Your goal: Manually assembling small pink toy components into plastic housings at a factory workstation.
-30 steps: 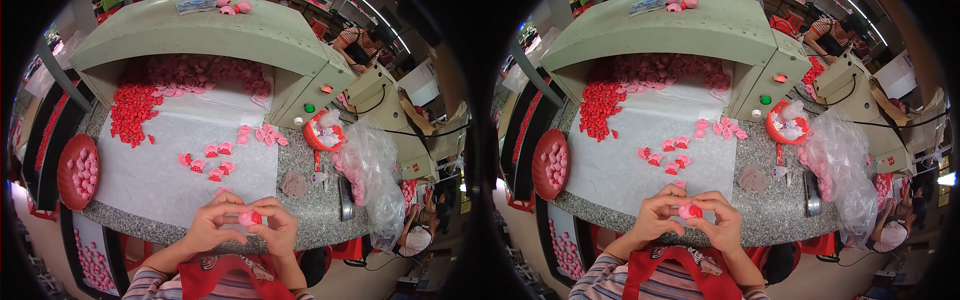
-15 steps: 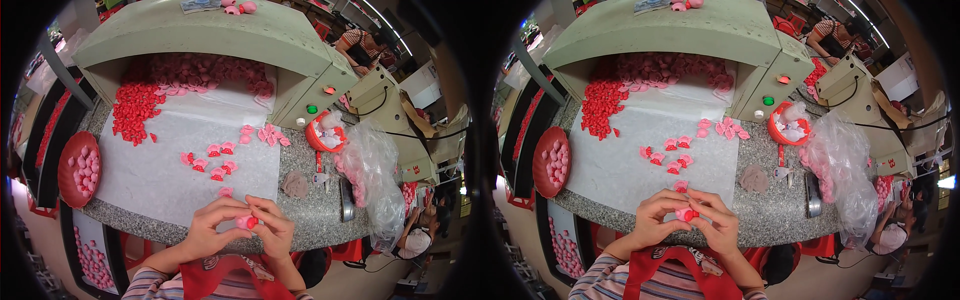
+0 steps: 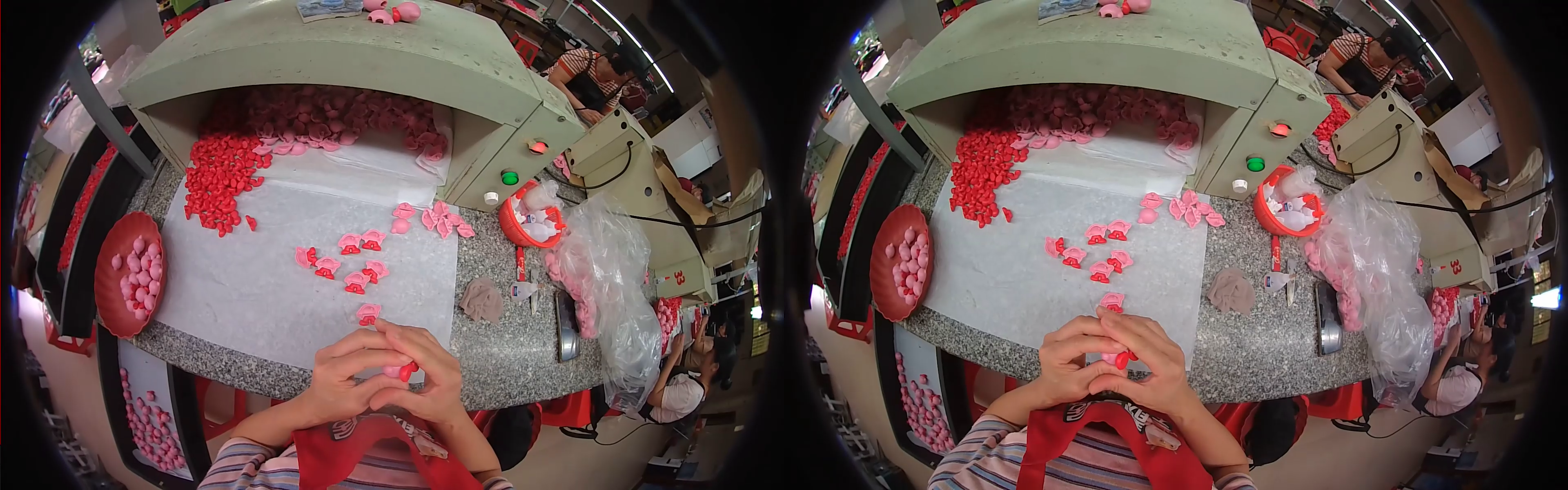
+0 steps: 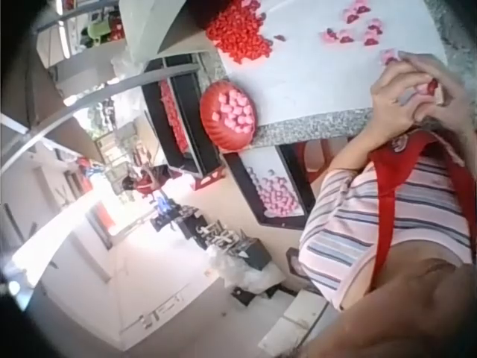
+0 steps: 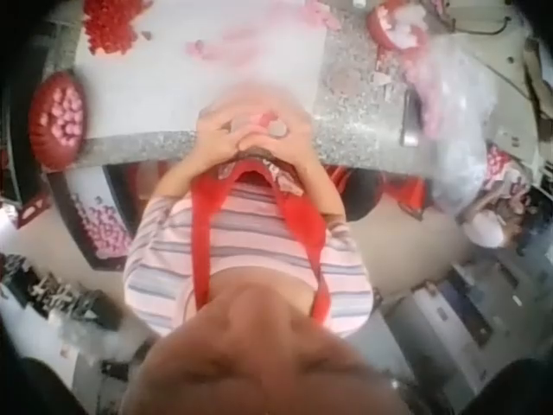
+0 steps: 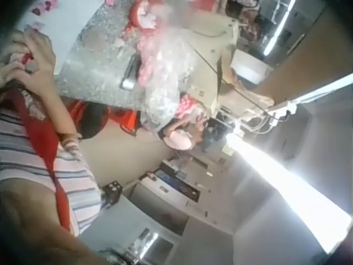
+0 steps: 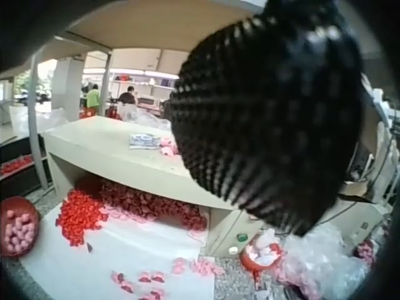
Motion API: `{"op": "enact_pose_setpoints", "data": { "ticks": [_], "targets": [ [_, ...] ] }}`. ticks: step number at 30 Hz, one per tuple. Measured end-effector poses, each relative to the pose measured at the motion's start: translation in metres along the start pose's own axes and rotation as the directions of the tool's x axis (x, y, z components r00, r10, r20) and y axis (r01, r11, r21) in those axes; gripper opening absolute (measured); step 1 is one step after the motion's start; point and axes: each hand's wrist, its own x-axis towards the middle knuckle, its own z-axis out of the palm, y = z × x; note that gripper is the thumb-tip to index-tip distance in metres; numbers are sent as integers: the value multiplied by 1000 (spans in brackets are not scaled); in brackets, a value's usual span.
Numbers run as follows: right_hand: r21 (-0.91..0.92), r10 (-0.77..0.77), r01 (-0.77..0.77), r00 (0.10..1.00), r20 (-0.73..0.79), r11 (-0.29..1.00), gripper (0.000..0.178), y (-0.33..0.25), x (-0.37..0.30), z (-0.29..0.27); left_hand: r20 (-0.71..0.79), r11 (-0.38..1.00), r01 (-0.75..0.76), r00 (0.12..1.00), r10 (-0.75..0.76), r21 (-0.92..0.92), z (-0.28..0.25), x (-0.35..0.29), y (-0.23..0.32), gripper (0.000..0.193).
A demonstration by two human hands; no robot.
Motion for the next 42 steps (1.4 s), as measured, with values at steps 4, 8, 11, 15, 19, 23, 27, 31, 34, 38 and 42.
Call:
{"op": "enact_pose_setpoints", "data": {
  "ticks": [4,8,11,15,19,23,27,31,34,38,42],
  "targets": [
    [-115,17,-15,1000,15,993,71,-9,1,1,6,999,0,1000,0,-39,0,-5,-8,28],
    [-11,194,-198,969,-153,980,55,-19,-2,13,66,730,251,960,-273,-636,4,-7,-16,31],
    [153,232,-204,953,-198,967,47,-23,-4,10,133,653,232,971,-199,-721,3,-9,-21,30],
    [-8,105,-106,988,-116,994,42,-24,-1,-1,139,580,250,963,-230,-775,3,-5,-18,32],
    [-87,97,-106,991,-94,991,37,-25,2,-5,245,532,307,951,-186,-789,-4,-2,-20,29],
    [-111,47,-60,992,-118,992,31,-22,0,-3,297,542,357,934,-198,-761,-7,0,-17,30],
    [-216,-9,-18,992,-122,976,27,-23,0,-2,292,540,339,940,-174,-770,-8,1,-19,30],
    [-247,5,-37,992,-127,968,25,-26,3,-1,272,543,335,942,-196,-770,-7,-2,-22,29],
    [-246,27,-58,991,-131,967,25,-26,3,1,225,572,300,954,-200,-764,-7,-4,-22,29],
    [-225,59,-92,987,-151,970,25,-23,3,1,240,559,335,941,-237,-759,-7,-1,-20,30],
    [-177,131,-164,974,-184,970,29,-22,6,-1,290,478,490,854,-432,-729,-6,5,-15,36]
  ]
}}
